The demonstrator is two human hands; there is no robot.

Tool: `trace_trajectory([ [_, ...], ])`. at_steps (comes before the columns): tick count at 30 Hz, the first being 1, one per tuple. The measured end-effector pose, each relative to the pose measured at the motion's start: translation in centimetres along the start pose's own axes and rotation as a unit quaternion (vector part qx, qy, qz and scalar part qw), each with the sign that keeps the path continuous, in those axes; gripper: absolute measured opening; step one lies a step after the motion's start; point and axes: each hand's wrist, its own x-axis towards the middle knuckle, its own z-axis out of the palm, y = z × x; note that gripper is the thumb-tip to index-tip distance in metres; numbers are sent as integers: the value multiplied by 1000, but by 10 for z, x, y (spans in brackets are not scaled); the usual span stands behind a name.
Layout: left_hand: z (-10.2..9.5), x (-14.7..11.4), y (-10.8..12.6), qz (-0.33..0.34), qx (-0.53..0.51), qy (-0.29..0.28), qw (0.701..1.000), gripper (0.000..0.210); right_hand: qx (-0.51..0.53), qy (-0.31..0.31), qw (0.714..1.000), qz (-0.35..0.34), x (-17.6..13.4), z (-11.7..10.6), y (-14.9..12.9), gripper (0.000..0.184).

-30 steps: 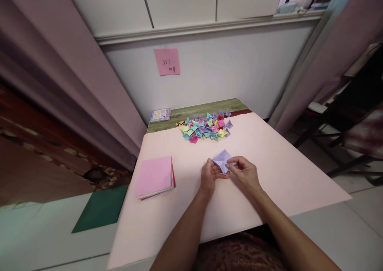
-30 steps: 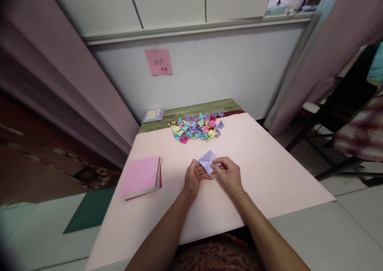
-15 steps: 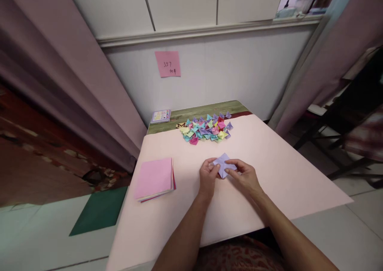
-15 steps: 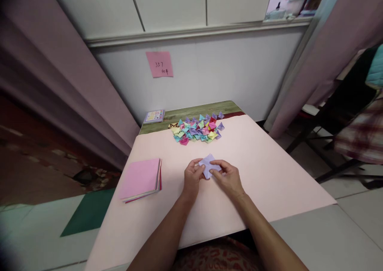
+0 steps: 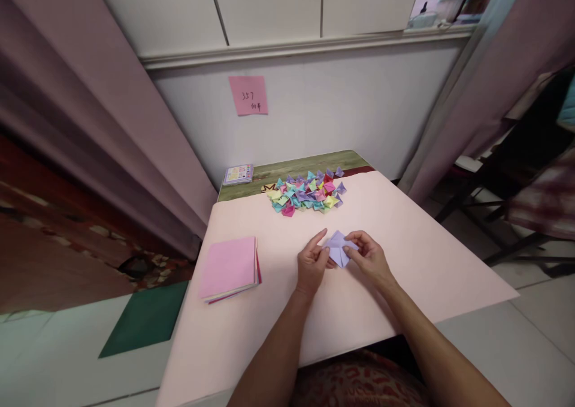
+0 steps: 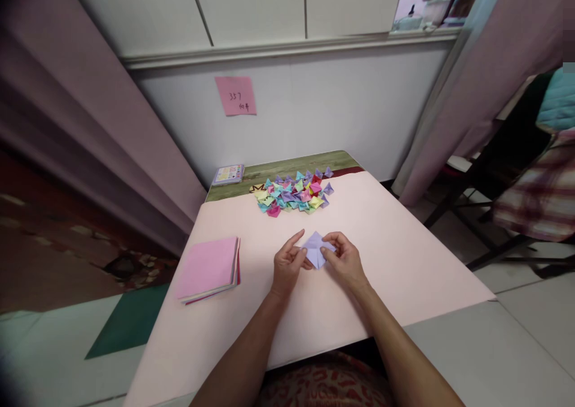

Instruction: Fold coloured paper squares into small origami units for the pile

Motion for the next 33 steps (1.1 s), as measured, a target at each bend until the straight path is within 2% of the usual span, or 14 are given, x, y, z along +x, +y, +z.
trace_trajectory([
  [4,-1,0,-1,-26,-2,4,1000,36,-1,-20,1000,0,0,-3,-5,20],
  [8,-2,3,-5,-29,-9,-11,999,29,-8,-58,998,3,0,-8,-5,25],
  [12,-1,5,-10,-29,-34,-38,998,36,-26,-81,996,-2,0,-12,1,36],
  [16,0,5,-14,-36,-33,-41,998,37,-103,-72,991,-42,0,-15,1,37],
  [23,-3,4,-14,54,109,-14,992,14,-244,-30,961,-126,0,-15,-3,14],
  [25,-4,5,-12,96,139,-5,986,9,-249,-15,960,-130,-1,-14,-3,14],
  [27,-4,6,-10,111,131,9,985,11,-228,-15,968,-101,-1,-12,-3,16],
  [29,-2,6,-8,69,72,3,995,17,-181,-25,982,-43,-3,-10,-2,19],
  [33,3,2,-9,-67,-26,-57,996,31,-100,-4,994,49,-5,-4,-2,27],
])
